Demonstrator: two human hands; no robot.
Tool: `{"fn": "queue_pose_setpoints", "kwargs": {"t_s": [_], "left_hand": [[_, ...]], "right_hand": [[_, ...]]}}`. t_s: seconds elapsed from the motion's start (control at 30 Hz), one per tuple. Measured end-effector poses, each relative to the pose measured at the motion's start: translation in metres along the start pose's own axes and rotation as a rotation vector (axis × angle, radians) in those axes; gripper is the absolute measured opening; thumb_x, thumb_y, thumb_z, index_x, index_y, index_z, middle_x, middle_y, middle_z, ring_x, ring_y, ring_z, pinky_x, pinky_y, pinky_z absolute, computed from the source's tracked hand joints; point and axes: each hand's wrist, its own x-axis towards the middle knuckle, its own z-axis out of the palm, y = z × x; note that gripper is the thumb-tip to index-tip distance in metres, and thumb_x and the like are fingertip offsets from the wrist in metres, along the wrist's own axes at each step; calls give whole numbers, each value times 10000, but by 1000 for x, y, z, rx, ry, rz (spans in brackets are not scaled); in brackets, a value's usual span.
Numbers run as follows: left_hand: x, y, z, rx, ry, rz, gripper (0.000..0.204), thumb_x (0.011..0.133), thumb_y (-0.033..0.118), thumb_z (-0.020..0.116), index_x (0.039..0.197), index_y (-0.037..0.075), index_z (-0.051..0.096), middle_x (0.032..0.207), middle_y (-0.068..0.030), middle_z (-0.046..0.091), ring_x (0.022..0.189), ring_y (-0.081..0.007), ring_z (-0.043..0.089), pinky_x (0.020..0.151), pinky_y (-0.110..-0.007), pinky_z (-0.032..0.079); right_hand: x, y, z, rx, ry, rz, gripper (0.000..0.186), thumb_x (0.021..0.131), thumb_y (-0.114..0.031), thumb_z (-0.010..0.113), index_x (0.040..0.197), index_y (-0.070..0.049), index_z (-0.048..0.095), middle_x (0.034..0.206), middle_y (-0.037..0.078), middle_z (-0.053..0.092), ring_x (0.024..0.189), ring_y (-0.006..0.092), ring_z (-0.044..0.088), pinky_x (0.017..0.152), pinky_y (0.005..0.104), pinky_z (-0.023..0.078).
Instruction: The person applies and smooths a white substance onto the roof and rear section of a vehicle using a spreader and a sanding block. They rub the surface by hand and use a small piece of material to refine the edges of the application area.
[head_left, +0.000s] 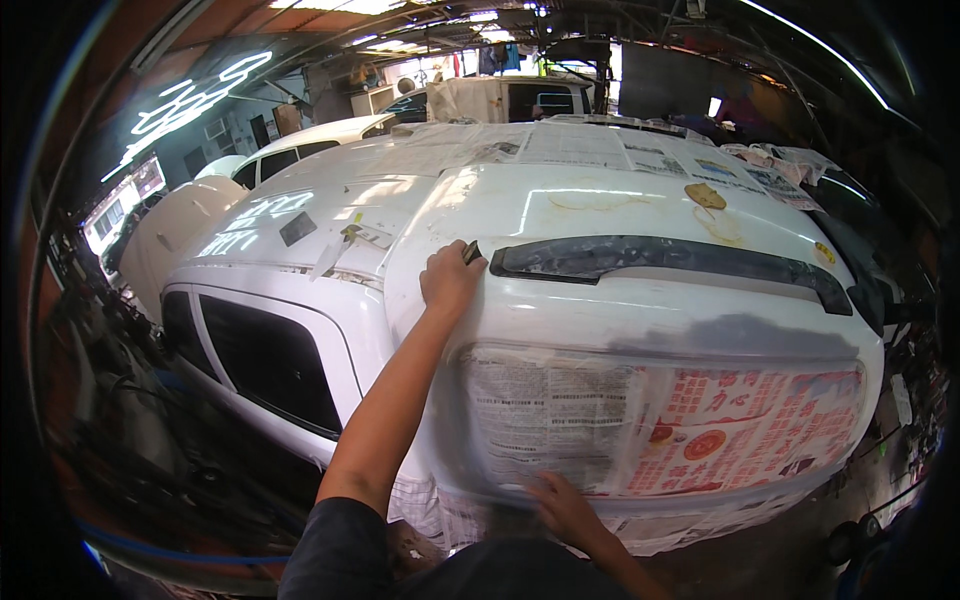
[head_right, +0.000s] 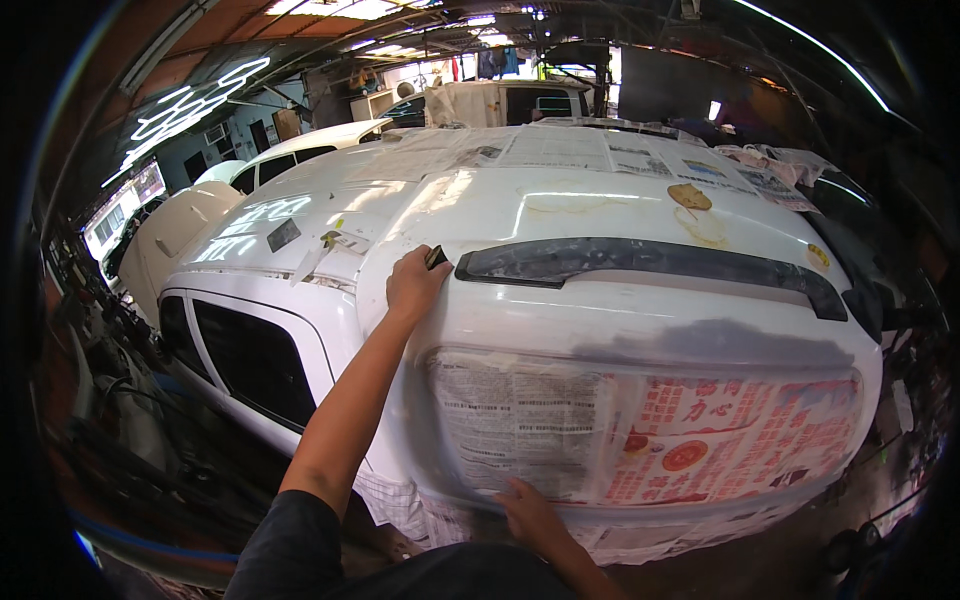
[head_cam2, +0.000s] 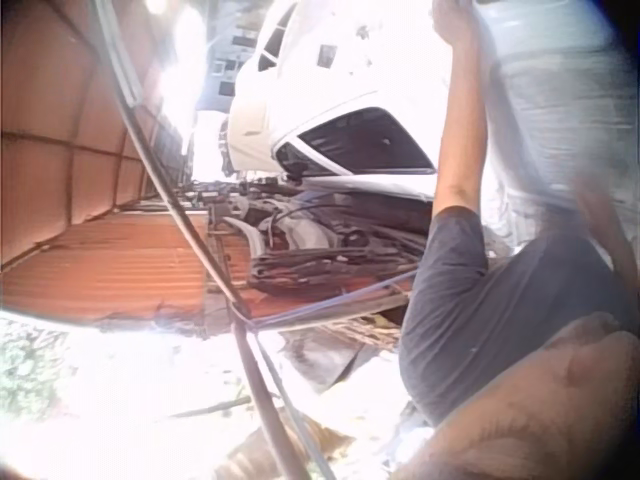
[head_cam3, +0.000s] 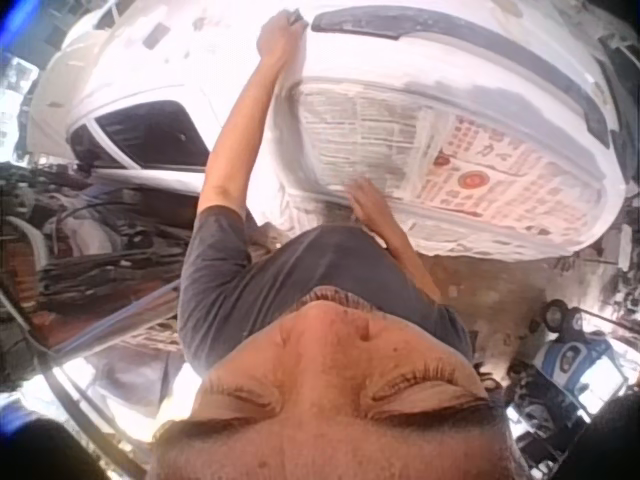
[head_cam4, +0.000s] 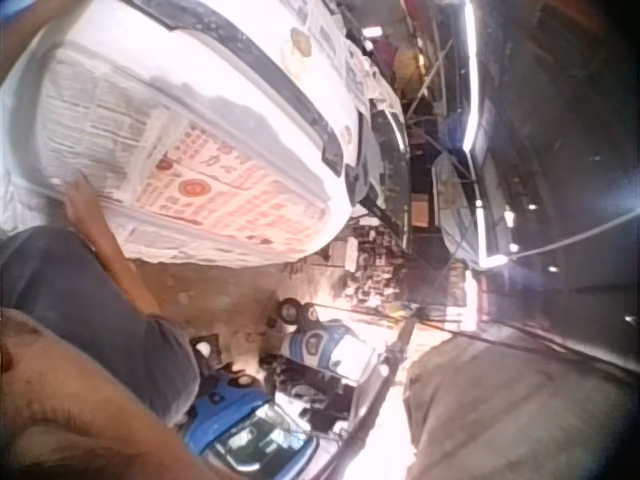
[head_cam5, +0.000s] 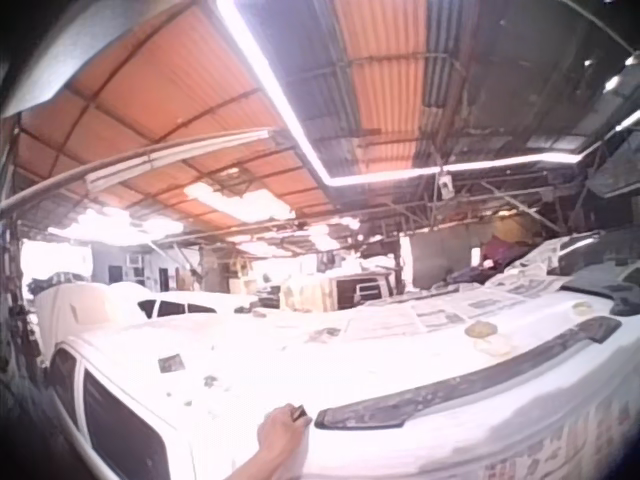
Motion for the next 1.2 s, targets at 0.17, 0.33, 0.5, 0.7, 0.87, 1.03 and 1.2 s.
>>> {"fn": "queue_pose_setpoints", "kwargs": {"t_s": [0.17,0.33,0.5,0.7,0.87,1.03,1.2], "left_hand": [[7,-2,12,55,26,24,363,878,354,765,1090,62,721,1133,-154,729,1163,-362,630,978,-500,454],[44,17,20,69,-76,-6,351,871,349,768,1077,69,716,1150,-166,730,1156,-375,646,956,-513,491],[70,-2,30,14,-126,77,335,858,334,777,1039,58,716,1125,-194,729,1127,-400,659,931,-517,516],[92,-22,0,-95,-372,199,355,824,256,827,983,-34,699,1048,-230,713,1008,-374,670,859,-446,509],[117,-9,28,-129,-373,517,345,859,257,806,939,-36,642,882,-200,642,852,-316,617,776,-412,486],[147,-60,1,121,-390,491,476,801,389,872,1095,84,656,1385,-223,555,1339,-419,425,1128,-500,367],[145,-15,44,103,-403,587,715,773,542,876,1245,81,599,1644,-270,266,1557,-486,126,1260,-527,220]], "right_hand": [[-45,17,-1,61,11,168,465,922,-44,620,1386,-65,645,1488,246,493,1333,412,531,1135,444,439],[-48,11,-7,42,92,203,353,904,-35,630,1250,-27,699,1421,256,562,1270,422,584,1082,440,483],[-42,13,-10,53,98,181,372,904,-50,622,1268,-29,697,1441,239,543,1274,416,575,1092,449,473],[-83,15,-30,2,123,299,411,863,-49,631,1268,-30,697,1466,238,510,1248,399,586,1100,460,465],[-91,27,-18,-38,186,329,407,856,-71,650,1257,-37,709,1467,236,508,1230,390,596,1077,451,488],[-118,21,-17,7,226,473,414,852,-58,655,1262,-42,708,1478,230,504,1222,383,602,1069,452,491],[-91,2,-18,40,216,474,411,847,-49,661,1255,-39,710,1494,231,492,1221,373,607,1062,457,497]]}}
